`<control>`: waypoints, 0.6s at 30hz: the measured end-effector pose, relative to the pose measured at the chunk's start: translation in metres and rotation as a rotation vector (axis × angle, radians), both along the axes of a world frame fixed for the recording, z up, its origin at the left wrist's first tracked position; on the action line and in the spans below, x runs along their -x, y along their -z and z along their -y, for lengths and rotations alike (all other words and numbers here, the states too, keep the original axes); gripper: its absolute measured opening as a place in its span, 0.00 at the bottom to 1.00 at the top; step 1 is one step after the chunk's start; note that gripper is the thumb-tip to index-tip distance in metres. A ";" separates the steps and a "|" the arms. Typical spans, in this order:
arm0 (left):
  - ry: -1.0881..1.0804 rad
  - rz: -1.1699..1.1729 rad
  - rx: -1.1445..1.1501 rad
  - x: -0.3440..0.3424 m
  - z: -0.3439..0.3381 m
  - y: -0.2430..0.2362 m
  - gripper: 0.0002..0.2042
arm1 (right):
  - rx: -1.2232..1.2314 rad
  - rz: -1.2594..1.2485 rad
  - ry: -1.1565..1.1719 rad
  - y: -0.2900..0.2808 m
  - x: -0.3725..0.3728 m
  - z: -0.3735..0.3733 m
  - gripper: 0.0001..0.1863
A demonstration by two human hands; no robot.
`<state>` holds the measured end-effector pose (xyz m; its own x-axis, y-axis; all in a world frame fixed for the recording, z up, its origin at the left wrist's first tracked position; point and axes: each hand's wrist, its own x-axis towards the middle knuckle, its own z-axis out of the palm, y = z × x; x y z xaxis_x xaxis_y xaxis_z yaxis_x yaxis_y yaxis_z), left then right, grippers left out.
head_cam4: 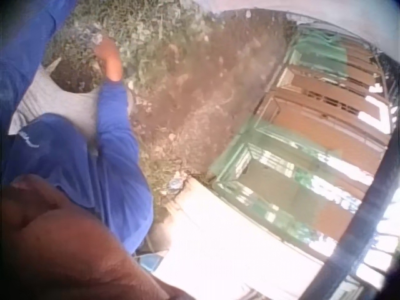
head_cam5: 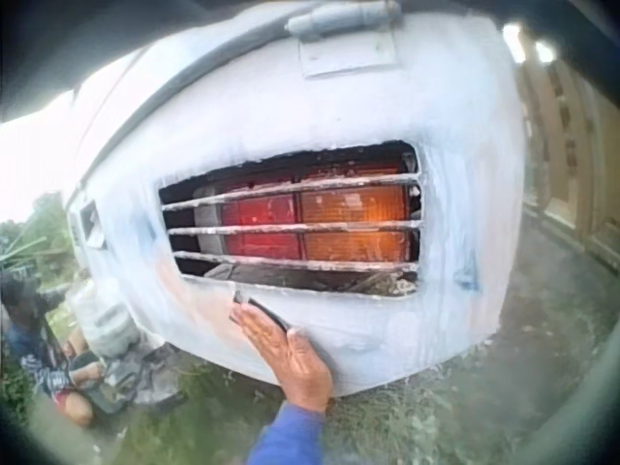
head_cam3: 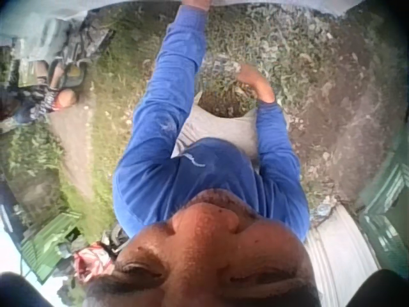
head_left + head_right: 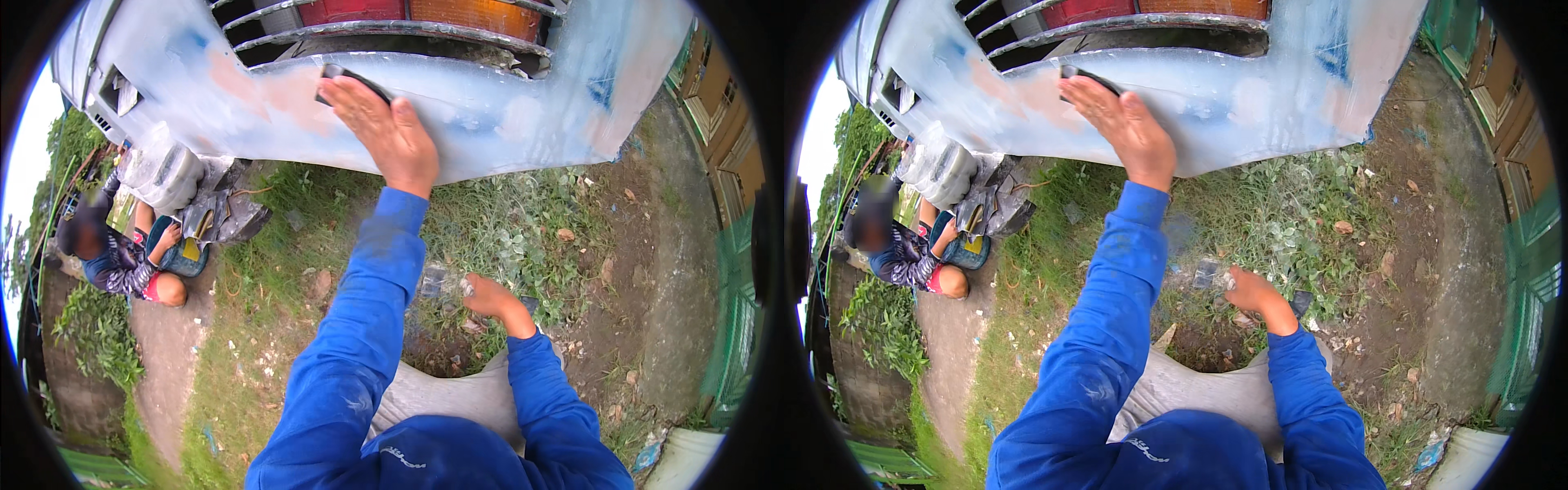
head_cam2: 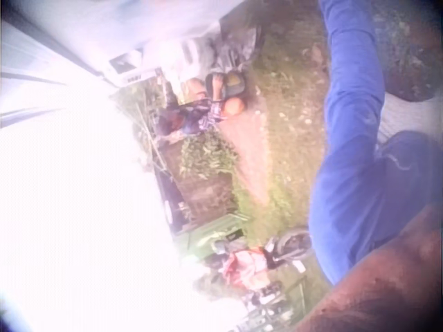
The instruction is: The person sands the surface of a white vehicle part with a sanding block, moving across the curved body and around the taillight area. Another person works nearby on a different section of the vehicle.
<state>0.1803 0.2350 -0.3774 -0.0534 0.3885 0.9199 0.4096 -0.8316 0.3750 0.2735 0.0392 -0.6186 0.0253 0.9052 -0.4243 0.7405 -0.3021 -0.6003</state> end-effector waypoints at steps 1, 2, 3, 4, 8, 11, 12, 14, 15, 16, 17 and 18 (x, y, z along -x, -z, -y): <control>-0.087 0.074 -0.007 0.028 -0.033 -0.023 0.36 | -0.041 -0.017 0.005 0.001 0.002 0.002 0.38; -0.119 0.113 0.016 0.033 -0.041 -0.027 0.35 | -0.074 -0.032 0.009 0.006 0.004 0.006 0.37; -0.143 0.155 0.034 0.034 -0.042 -0.037 0.35 | -0.113 -0.044 0.018 0.003 0.004 0.005 0.36; -0.170 0.196 0.050 0.034 -0.042 -0.045 0.35 | -0.081 -0.052 0.005 0.001 0.006 0.002 0.37; 0.105 -0.012 -0.026 -0.054 0.064 -0.009 0.40 | -0.193 -0.203 -0.089 0.017 0.006 -0.015 0.37; 0.193 -0.326 -0.122 -0.051 0.077 0.016 0.40 | -0.218 -0.195 -0.115 0.031 0.006 -0.018 0.36; 0.178 -0.381 -0.152 -0.032 0.057 0.016 0.40 | -0.153 -0.105 -0.054 0.041 0.005 -0.013 0.36; 0.097 -0.301 -0.158 0.020 -0.006 -0.011 0.38 | 0.026 -0.041 -0.021 0.023 0.001 -0.021 0.39; -0.051 -0.215 -0.114 0.053 -0.040 -0.030 0.36 | 0.017 -0.049 -0.029 0.015 0.008 -0.021 0.39; -0.078 -0.097 0.010 0.079 -0.063 -0.045 0.37 | 0.007 -0.054 -0.038 0.009 0.013 -0.021 0.39; -0.097 0.012 0.054 0.078 -0.068 -0.048 0.37 | 0.003 -0.059 -0.054 0.008 0.018 -0.021 0.38; -0.113 0.115 0.100 0.075 -0.070 -0.052 0.37 | 0.002 -0.066 -0.080 0.009 0.024 -0.019 0.38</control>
